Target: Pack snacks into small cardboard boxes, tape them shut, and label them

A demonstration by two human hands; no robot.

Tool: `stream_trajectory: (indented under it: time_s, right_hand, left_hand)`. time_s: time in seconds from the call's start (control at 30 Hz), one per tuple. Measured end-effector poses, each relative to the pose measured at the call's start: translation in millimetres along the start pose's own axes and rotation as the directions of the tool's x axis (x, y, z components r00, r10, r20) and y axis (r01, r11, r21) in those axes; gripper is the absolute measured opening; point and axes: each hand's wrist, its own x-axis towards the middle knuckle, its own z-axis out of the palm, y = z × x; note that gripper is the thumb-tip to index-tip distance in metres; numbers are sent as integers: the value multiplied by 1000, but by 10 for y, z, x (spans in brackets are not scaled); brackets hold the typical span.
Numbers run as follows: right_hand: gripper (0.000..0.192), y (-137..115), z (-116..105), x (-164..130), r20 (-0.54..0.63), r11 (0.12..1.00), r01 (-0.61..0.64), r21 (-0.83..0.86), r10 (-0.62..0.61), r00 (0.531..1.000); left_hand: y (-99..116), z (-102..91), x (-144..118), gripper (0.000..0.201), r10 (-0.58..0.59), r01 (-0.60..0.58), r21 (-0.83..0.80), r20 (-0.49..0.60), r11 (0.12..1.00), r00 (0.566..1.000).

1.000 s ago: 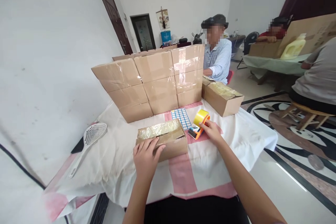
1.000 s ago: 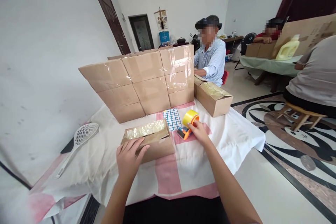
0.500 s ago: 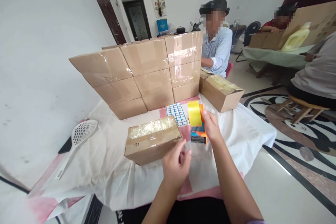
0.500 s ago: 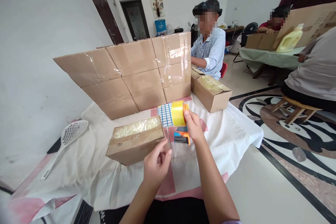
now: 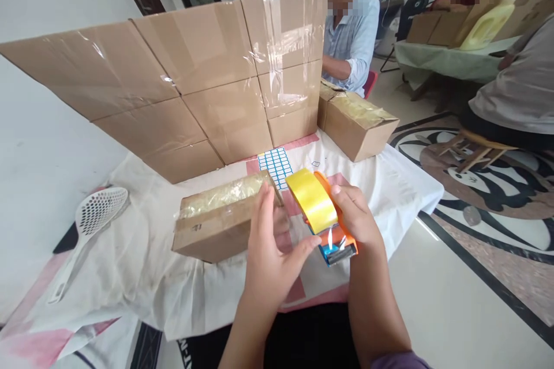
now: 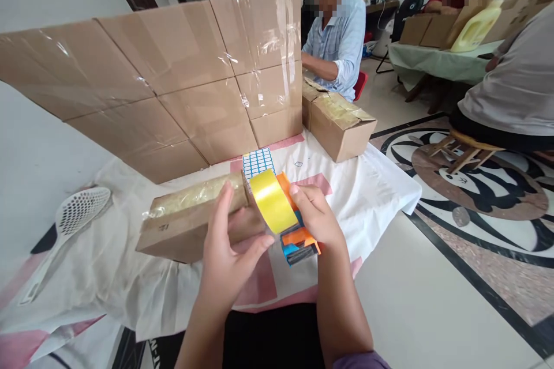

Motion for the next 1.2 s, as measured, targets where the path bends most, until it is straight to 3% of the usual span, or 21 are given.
stream_trajectory:
  time_s: [0.1,0.2,0.43,0.57,0.63,0.7,0.8,0.93,1.1,1.2]
  right_hand:
    - [59,-122,71,-100,135,988,-88,126,71,988]
    - [60,-185,171,-142,221,967,-129,221,79,972]
    - [61,-142,231,-150,218,943,-139,302,73,973]
    - [55,-147,191,-128,292,959,-59,278,-26,956]
    - [43,-144,185,-114,238,968,-7,250,-55,970]
    - [37,-134,190,-103,122,971,51,232,-81,989]
    - [42,-103,197,-90,-56,977,144,159,-137,989]
    - [51,-10,193,-70,-236,974,220,53,-202,950]
    - [47,149,210,-21,-191,947,308,92,-287,939]
    - [46,187,214,3,-259,936,352,-12,-343,903]
  left_hand:
    - [-20,-96,94,108,49,-24,-122,207,992,977]
    - [-63,-139,148,108,42,6,-168,280,986,959]
    - [-122,-140,175,109,61,-7,-181,292,983,954]
    - [-88,-63,81,104,40,-3,-149,247,989,968]
    - [-69,2,-7,85,28,-9,-130,138,991,990]
    - [-48,62,-89,51,27,-24,-74,41,997,999]
    - [2,108,-153,20,3,-6,62,46,998,999]
    - [67,121,-148,19,-42,30,133,87,991,995]
    - [58,170,-127,17,-15,7,58,128,998,992]
    - [84,186,-118,17,2,-6,31,103,999,995]
